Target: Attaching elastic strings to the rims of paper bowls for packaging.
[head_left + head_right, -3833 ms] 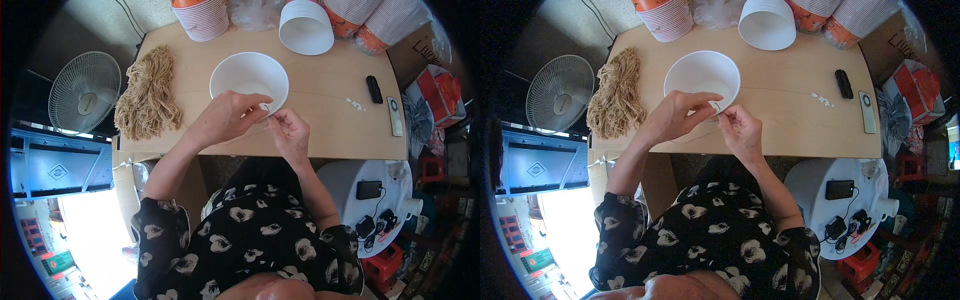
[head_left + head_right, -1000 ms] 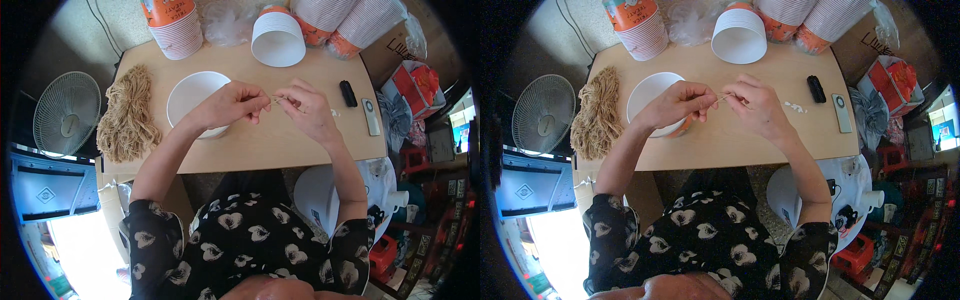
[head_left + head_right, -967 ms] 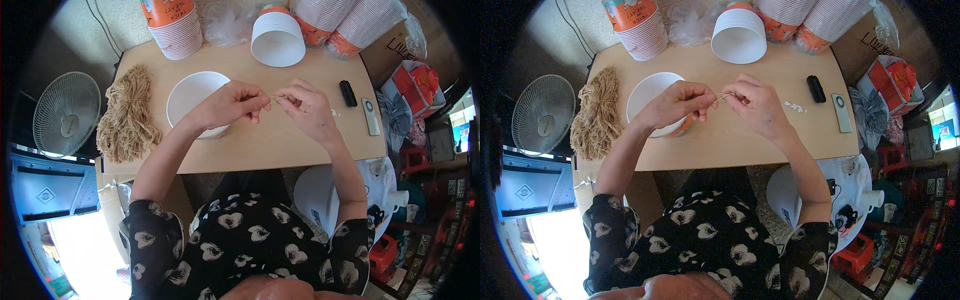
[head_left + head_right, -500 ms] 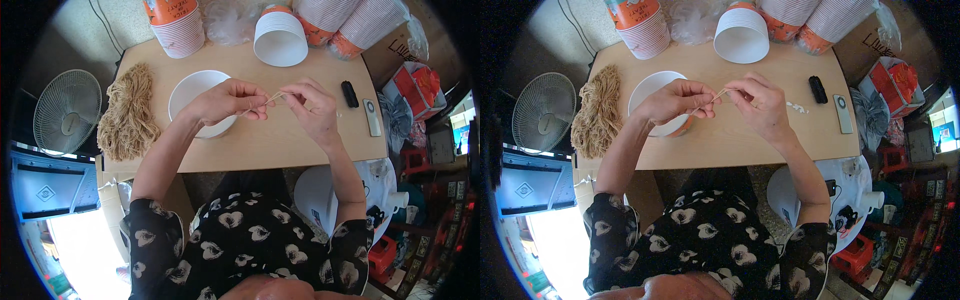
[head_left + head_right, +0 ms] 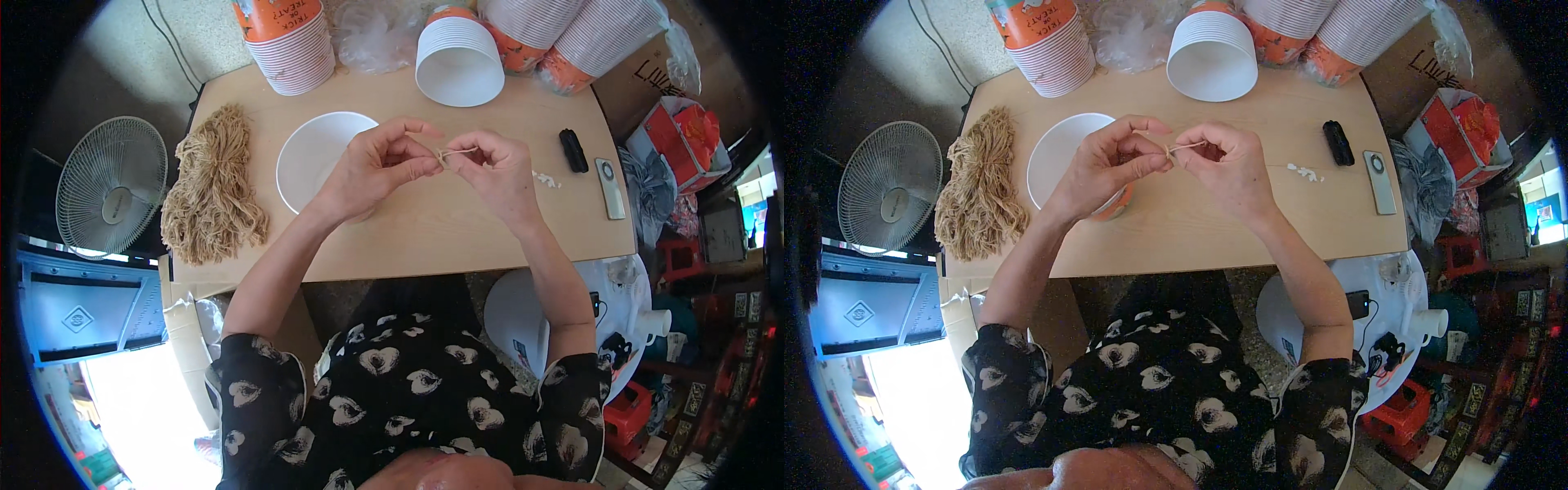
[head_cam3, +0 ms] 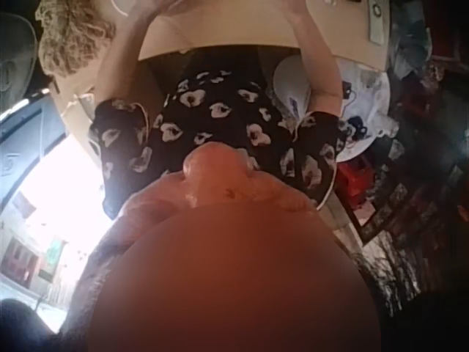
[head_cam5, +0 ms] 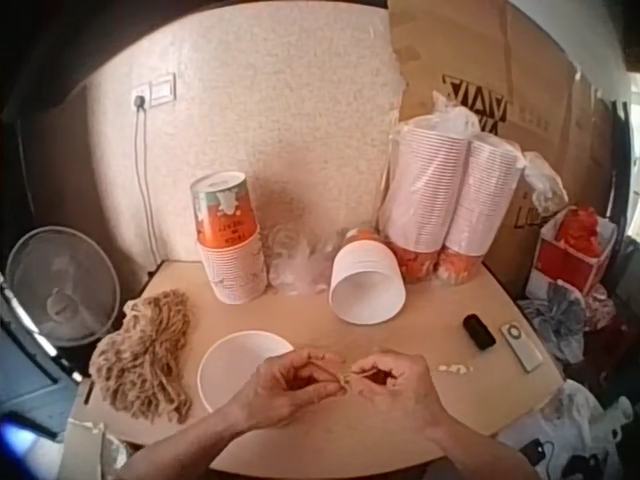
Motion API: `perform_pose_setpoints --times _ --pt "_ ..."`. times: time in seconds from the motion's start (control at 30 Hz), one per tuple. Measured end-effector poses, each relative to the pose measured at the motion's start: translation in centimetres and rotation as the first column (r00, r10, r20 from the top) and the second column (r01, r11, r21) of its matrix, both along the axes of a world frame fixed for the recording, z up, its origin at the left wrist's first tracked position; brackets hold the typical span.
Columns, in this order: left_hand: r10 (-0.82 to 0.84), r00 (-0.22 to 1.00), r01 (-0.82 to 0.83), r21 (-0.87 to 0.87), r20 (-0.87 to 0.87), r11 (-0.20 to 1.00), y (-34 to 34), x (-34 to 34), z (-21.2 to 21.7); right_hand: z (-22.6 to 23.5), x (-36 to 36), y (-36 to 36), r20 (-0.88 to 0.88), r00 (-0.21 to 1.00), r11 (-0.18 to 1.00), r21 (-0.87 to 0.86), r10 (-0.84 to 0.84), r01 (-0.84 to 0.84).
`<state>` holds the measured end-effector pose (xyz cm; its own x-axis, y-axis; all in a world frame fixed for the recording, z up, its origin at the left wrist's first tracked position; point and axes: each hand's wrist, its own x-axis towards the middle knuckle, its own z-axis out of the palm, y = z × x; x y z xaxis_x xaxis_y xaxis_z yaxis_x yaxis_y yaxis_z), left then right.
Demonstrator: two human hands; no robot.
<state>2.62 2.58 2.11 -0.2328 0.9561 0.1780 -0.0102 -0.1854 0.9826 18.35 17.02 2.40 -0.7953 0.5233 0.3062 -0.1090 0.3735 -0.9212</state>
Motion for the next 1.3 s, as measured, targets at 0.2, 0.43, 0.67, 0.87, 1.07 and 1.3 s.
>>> perform_pose_setpoints --times 0.2,0.43,0.67,0.87,1.07,1.3 --pt "0.084 0.995 -0.084 0.004 -0.060 0.996 -0.1 0.0 -0.7 0.3 -0.3 -0.3 0.042 0.998 0.998 0.045 0.047 -0.049" --pt "0.151 0.988 -0.153 -0.068 -0.042 0.986 -0.6 0.1 -0.2 0.3 0.1 -0.3 0.113 0.987 0.991 0.049 0.116 -0.122" --pt "0.214 0.975 -0.216 -0.037 -0.067 0.976 -0.5 0.7 -1.0 -0.4 -0.3 0.0 0.142 0.969 0.960 -0.222 0.202 -0.168" --pt "0.240 0.960 -0.241 0.014 -0.147 0.970 -0.6 1.2 -1.2 -1.3 -0.4 0.4 0.125 0.966 0.931 -0.320 0.226 -0.176" --pt "0.228 0.962 -0.230 0.005 -0.147 0.973 -0.9 1.0 -1.3 -1.3 -0.4 0.3 0.133 0.966 0.884 -0.446 0.221 -0.141" --pt "0.184 0.976 -0.188 -0.022 -0.116 0.982 -1.0 0.7 -1.6 -0.9 -0.1 -0.3 0.119 0.972 0.882 -0.453 0.202 -0.127"
